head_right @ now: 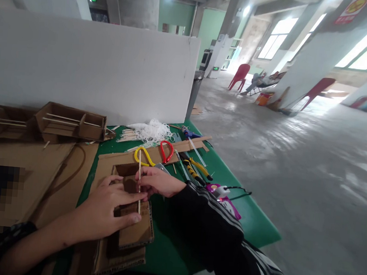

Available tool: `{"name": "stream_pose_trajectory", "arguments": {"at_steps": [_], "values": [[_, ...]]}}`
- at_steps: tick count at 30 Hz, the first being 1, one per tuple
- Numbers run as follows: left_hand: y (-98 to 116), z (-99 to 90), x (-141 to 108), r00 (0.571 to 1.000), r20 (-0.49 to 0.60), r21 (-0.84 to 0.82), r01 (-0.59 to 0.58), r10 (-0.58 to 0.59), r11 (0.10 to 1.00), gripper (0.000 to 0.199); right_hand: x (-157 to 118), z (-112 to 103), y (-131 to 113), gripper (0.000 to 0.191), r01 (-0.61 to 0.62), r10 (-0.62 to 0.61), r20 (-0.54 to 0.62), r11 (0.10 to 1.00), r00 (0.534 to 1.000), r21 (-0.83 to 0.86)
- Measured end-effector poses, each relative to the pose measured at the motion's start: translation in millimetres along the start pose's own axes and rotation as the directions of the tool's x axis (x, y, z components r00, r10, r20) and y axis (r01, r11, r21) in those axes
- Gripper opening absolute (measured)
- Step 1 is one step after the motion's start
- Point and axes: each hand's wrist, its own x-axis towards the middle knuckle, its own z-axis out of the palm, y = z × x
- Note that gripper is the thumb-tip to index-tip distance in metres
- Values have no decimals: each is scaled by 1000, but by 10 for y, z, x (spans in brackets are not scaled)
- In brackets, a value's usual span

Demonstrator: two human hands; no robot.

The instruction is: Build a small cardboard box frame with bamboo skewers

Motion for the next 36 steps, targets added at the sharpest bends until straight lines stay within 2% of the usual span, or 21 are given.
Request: {"name": "stream_pose_trajectory", "arguments": {"at_steps": [15,28,36], "values": [[-2,1,2,998,-32,25,-55,56,998,34,-1,-2,4,25,0,-1,-14,1000,1000,-14],[21,10,10,999,-49,40,-19,21,999,32,-9,1,-3,25,0,-1,-17,1000,1000,-29],[-6,29,9,1000,-28,15,1,-1,1000,30,-28,9,-49,24,-10,5,-48,993,999,-115]]}}
